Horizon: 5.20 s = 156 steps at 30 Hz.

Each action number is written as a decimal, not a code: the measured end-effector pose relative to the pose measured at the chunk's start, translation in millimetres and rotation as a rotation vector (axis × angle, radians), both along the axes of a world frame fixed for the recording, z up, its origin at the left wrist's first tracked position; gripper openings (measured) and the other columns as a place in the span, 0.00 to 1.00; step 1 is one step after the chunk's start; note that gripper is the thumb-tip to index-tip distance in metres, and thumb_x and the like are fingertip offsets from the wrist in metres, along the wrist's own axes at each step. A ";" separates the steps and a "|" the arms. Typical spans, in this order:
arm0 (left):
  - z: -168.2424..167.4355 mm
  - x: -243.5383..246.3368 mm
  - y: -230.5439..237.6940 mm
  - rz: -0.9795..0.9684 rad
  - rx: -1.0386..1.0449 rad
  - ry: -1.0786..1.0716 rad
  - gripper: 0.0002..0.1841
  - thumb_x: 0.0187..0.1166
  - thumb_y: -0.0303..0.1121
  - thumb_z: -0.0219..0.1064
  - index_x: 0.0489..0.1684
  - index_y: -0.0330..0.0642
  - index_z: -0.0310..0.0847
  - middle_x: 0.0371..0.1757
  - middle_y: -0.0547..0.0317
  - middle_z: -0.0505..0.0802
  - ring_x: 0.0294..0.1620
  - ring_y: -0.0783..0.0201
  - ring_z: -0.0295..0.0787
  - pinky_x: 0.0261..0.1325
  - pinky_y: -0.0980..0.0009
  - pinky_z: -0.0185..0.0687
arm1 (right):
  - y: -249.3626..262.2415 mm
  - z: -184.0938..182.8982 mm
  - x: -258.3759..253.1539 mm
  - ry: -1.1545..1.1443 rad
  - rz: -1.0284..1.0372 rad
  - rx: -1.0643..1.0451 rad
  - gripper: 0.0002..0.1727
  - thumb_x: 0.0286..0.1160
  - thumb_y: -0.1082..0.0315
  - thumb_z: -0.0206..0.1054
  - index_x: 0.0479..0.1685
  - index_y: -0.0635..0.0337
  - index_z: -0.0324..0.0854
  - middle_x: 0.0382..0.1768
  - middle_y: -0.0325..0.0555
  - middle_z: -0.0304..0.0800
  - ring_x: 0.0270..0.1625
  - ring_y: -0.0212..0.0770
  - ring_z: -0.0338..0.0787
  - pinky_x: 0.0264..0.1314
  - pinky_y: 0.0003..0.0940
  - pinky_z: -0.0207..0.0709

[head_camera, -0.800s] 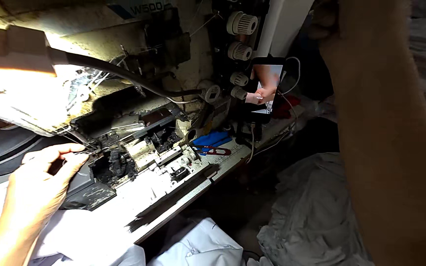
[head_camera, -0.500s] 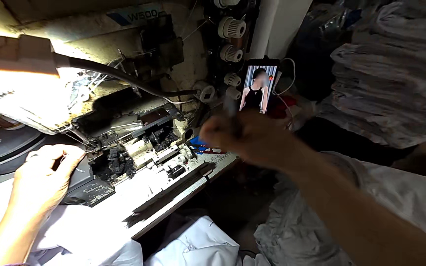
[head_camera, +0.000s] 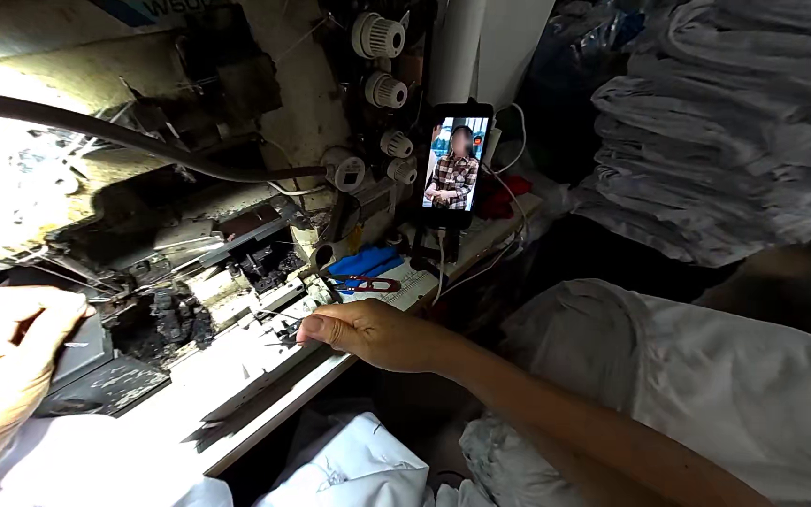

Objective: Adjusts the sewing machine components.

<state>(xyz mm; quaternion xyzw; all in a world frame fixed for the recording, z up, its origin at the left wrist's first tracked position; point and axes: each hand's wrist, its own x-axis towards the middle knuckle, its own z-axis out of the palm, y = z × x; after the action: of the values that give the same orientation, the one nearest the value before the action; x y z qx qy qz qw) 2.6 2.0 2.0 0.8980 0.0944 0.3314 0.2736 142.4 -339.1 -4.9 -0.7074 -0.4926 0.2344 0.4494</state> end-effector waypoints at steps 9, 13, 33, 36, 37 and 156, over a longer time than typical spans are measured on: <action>3.7 -6.0 -3.6 0.031 -0.048 0.025 0.13 0.82 0.32 0.61 0.43 0.27 0.81 0.48 0.54 0.85 0.52 0.77 0.79 0.61 0.79 0.73 | 2.9 -9.7 -1.0 -0.031 -0.022 0.095 0.20 0.93 0.59 0.54 0.52 0.63 0.89 0.39 0.41 0.90 0.39 0.27 0.84 0.45 0.26 0.77; 4.2 -15.4 -5.1 0.138 0.068 0.064 0.17 0.87 0.42 0.62 0.52 0.33 0.85 0.51 0.44 0.90 0.52 0.56 0.86 0.59 0.53 0.78 | 2.0 -4.6 2.1 -0.097 -0.068 0.069 0.20 0.94 0.58 0.52 0.58 0.60 0.87 0.43 0.43 0.91 0.43 0.32 0.87 0.50 0.34 0.82; 16.7 -1.1 -18.9 0.153 0.057 0.165 0.13 0.89 0.35 0.58 0.45 0.37 0.87 0.57 0.48 0.88 0.67 0.50 0.78 0.73 0.49 0.65 | 124.9 18.9 -6.1 -0.915 -0.196 -0.108 0.13 0.84 0.65 0.61 0.57 0.49 0.90 0.40 0.47 0.94 0.42 0.51 0.93 0.39 0.51 0.80; 17.9 -1.2 -20.6 0.158 0.050 0.164 0.13 0.89 0.35 0.58 0.44 0.38 0.87 0.55 0.49 0.88 0.66 0.51 0.78 0.71 0.50 0.65 | 132.9 14.2 -2.0 -0.957 -0.221 0.020 0.10 0.81 0.68 0.62 0.49 0.52 0.91 0.35 0.48 0.92 0.38 0.52 0.92 0.34 0.49 0.79; 17.9 -1.1 -20.8 0.159 0.046 0.167 0.13 0.89 0.35 0.58 0.44 0.38 0.87 0.55 0.49 0.88 0.66 0.51 0.78 0.71 0.50 0.65 | 135.7 11.9 0.0 -0.970 -0.228 0.067 0.10 0.80 0.69 0.63 0.47 0.53 0.91 0.34 0.48 0.92 0.38 0.52 0.93 0.34 0.49 0.79; -7.4 0.1 17.2 0.127 0.096 0.092 0.25 0.86 0.49 0.54 0.47 0.31 0.84 0.56 0.38 0.87 0.64 0.43 0.80 0.66 0.39 0.68 | 150.0 38.5 -65.6 -0.255 -0.101 -0.374 0.11 0.87 0.67 0.57 0.48 0.62 0.85 0.48 0.52 0.90 0.56 0.52 0.90 0.48 0.56 0.80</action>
<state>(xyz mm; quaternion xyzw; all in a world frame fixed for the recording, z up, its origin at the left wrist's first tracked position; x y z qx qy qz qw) 2.7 19.2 -5.4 0.9166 0.1476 0.3105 0.2041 76.8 -189.1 33.6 -0.8260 -0.4574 0.2075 0.2558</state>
